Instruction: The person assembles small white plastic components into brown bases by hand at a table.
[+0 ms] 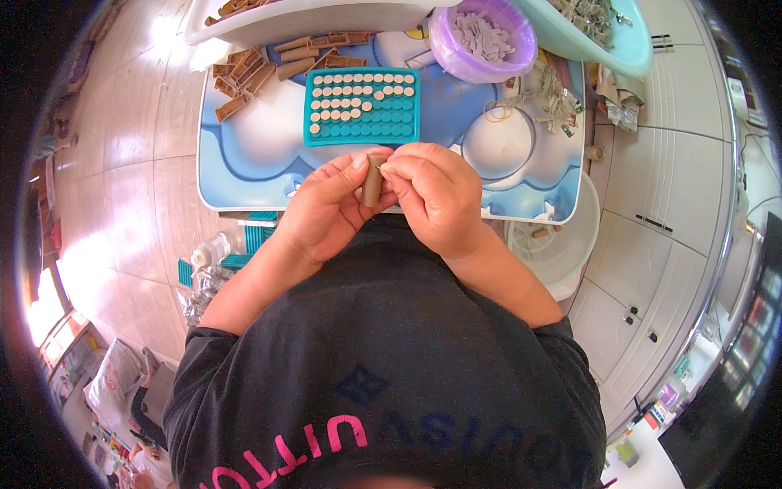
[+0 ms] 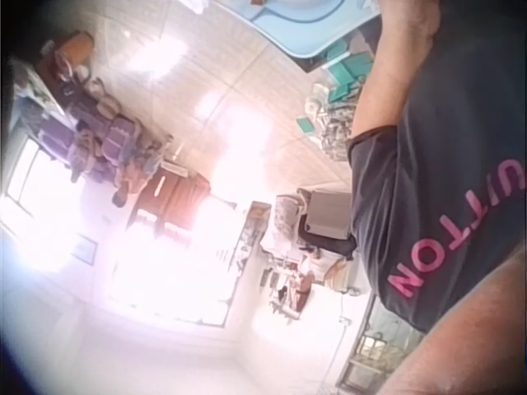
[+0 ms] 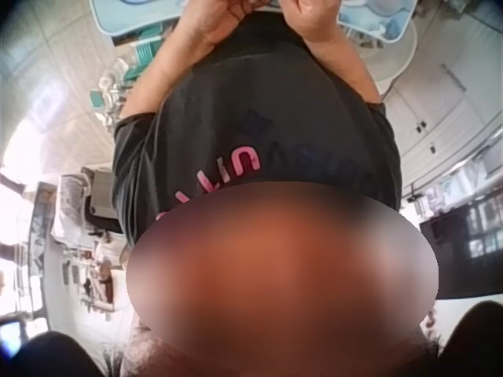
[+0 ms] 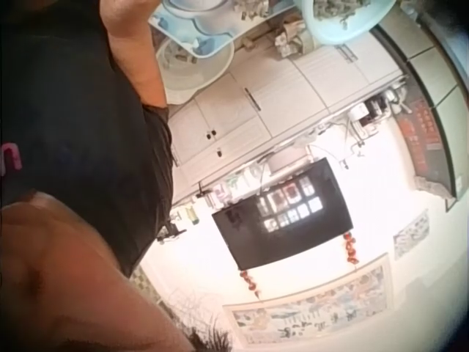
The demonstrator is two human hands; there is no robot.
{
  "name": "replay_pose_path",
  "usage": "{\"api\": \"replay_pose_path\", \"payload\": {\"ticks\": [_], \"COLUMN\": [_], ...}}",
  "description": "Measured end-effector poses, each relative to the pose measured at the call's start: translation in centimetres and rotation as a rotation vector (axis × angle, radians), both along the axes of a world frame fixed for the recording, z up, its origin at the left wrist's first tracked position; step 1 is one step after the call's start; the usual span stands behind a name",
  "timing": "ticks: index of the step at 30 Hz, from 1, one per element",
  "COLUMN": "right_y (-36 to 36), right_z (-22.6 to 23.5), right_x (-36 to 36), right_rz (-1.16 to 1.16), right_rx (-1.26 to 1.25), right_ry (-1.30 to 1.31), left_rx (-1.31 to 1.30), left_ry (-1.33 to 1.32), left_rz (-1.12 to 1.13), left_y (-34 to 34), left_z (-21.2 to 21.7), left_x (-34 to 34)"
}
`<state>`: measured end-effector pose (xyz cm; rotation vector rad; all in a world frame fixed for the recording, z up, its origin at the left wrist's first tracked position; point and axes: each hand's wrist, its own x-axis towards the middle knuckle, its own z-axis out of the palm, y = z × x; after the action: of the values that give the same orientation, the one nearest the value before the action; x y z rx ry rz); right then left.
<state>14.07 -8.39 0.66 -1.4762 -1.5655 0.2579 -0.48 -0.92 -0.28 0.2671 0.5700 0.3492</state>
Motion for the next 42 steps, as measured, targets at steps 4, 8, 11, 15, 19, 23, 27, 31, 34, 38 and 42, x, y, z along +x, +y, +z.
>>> {"api": "replay_pose_path", "payload": {"ticks": [4,8,11,15,19,23,27,31,34,38,42], "right_y": [0.3,0.7,0.5,0.5,0.8,0.5,0.1,-0.1,-0.1,-0.2,0.0], "right_z": [0.1,0.3,0.6,0.3,-0.8,-0.5,0.8,0.2,-0.3,-0.4,-0.5], "right_x": [0.1,0.0,0.1,0.1,0.4,0.0,-0.3,-0.5,-0.4,0.1,0.2], "right_rz": [-0.006,-0.045,-0.05,-0.037,-0.037,-0.113,-0.051,-0.096,-0.1,-0.096,-0.012], "right_rx": [0.025,0.027,0.025,0.015,0.029,0.059,0.068,0.086,0.088,0.077,0.2], "right_ry": [-0.072,0.043,0.014,-0.042,-0.009,0.034,-0.155,-0.315,-0.308,-0.246,-0.394], "left_rx": [0.05,0.054,0.054,0.113,0.066,0.028,0.027,0.028,0.027,0.121,0.27], "left_ry": [0.024,0.088,0.107,0.031,0.011,0.043,0.04,0.04,0.035,0.149,0.233], "left_rz": [-0.009,-0.025,-0.032,-0.053,-0.019,0.065,0.049,0.062,0.081,0.05,0.037], "left_y": [0.2,0.5,0.4,0.2,0.1,0.3,0.5,0.2,-0.1,0.0,0.6], "left_z": [0.2,1.2,1.6,0.2,0.1,1.2,0.7,0.6,0.4,0.3,1.3], "left_x": [0.1,0.2,0.5,0.2,0.3,0.5,0.0,0.2,0.3,0.2,-0.3]}}
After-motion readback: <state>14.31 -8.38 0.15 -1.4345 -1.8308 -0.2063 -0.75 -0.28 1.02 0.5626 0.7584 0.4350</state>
